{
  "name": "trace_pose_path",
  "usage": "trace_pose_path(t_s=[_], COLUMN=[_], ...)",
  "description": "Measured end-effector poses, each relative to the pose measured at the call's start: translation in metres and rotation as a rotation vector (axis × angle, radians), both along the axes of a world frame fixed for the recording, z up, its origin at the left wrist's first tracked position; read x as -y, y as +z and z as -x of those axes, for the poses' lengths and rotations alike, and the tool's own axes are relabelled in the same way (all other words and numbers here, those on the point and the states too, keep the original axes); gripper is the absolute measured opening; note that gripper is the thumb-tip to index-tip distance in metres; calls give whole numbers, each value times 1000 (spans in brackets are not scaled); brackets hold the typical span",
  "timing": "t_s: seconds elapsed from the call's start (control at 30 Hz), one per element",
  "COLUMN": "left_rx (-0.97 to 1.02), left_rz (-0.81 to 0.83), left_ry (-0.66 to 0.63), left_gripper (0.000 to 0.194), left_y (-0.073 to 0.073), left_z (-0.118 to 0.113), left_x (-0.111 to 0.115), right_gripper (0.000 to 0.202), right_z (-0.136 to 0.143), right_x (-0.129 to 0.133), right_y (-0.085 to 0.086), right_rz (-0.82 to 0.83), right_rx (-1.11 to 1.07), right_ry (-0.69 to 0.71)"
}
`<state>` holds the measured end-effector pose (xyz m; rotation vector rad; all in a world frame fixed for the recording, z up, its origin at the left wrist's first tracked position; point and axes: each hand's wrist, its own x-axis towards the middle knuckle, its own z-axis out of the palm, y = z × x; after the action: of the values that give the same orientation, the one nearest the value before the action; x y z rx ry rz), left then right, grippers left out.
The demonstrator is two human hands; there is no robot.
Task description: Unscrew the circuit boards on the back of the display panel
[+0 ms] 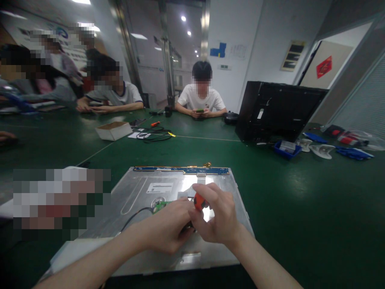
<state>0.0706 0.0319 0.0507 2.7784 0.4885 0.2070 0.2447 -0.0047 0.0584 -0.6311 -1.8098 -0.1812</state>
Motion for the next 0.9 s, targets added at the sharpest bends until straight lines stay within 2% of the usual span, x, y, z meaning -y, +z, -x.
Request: trace_pose_path(t_s=[0.2,0.6,0.73,0.9], left_rx=[-38,-57,-41,-38], left_rz=[-23,-64,-51,-3], left_ry=[9,18,15,12], left_gripper=[15,15,18,18], left_y=[1,1,3,3], left_z=[-1,-2,-2,-1], left_x=[0,1,1,1], right_gripper=[53,38,38,49], right_z=[-1,3,1,-2], right_x=[3,-1,1,3], right_y=[3,-1,1,1], right_rz=[61,-14,9,71], right_rx=[33,3,20,12], right_ry=[-15,-106,-76,19])
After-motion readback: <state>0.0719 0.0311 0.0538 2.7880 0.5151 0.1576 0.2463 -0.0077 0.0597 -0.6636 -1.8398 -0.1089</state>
